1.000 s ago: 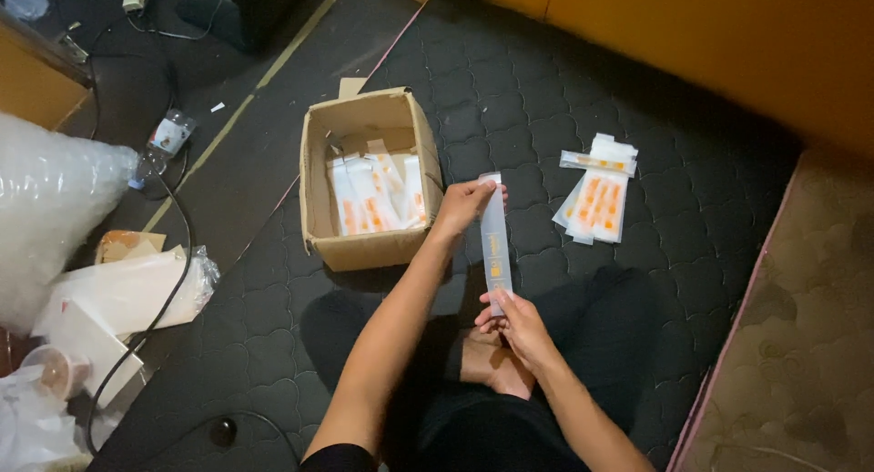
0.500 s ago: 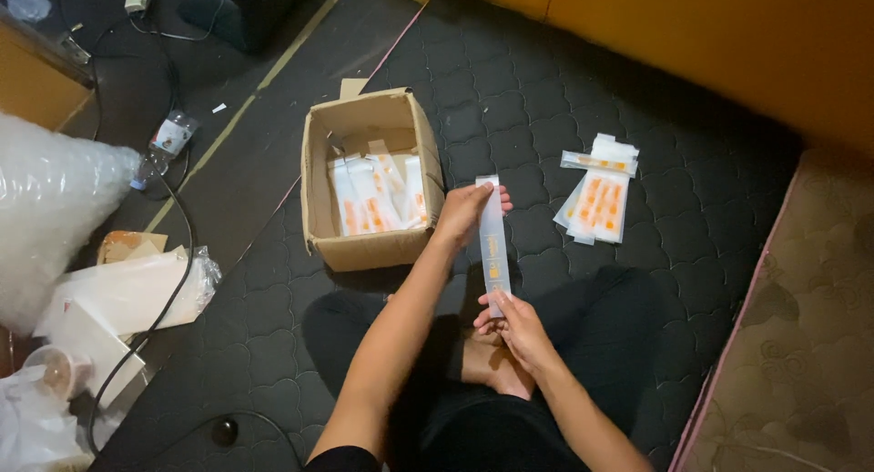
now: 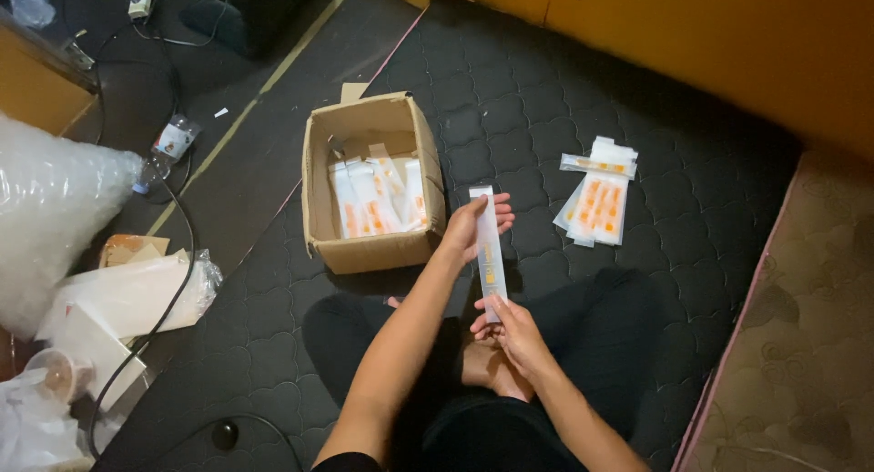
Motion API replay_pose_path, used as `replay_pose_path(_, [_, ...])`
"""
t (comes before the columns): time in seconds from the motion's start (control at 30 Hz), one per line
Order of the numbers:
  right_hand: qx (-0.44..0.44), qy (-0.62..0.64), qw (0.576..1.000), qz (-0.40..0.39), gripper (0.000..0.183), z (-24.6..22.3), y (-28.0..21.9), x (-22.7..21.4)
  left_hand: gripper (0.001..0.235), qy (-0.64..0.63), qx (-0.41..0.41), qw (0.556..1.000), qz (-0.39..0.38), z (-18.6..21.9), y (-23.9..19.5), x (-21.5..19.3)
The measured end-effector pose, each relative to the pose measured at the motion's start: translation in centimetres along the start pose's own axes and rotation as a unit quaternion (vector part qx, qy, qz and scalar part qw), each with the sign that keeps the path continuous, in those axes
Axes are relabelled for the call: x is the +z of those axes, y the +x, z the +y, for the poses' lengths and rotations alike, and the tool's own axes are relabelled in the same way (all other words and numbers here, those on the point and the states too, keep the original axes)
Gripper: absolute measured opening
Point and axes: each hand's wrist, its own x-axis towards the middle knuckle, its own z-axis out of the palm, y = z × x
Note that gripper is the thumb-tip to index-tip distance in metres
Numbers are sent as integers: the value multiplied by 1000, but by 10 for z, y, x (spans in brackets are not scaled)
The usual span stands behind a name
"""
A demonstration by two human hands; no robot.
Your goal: The person sits on a black mat and repeatedly picks up long strips of stickers from a cardboard box. They unfold each strip, briefly inspect it, and place it onto a growing pile on the floor to the right.
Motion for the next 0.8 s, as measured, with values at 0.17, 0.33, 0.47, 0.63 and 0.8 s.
replay_pose_path(0.17, [-1,-7,1000,-3,42,0,0,-3,40,-19,7,1000,0,2,4,1])
replay_pose_path(0.33, [14,-17,1000,-16,44,8,-5,-7,41,-38,7,999,-18,7,1,8])
replay_pose_path(0.47, [56,-17,997,-56,42,4,-10,-5,41,-102,39,990,-87,7,-4,8])
replay_pose_path(0.63, [-90,-237,967,34,52,18,19,-39,44,-21,18,999,-43,13,-9,12])
replay_pose_path(0.8, [-162,-301,930,133,38,-29,31,-34,55,24,19,999,-45,-10,9,-2])
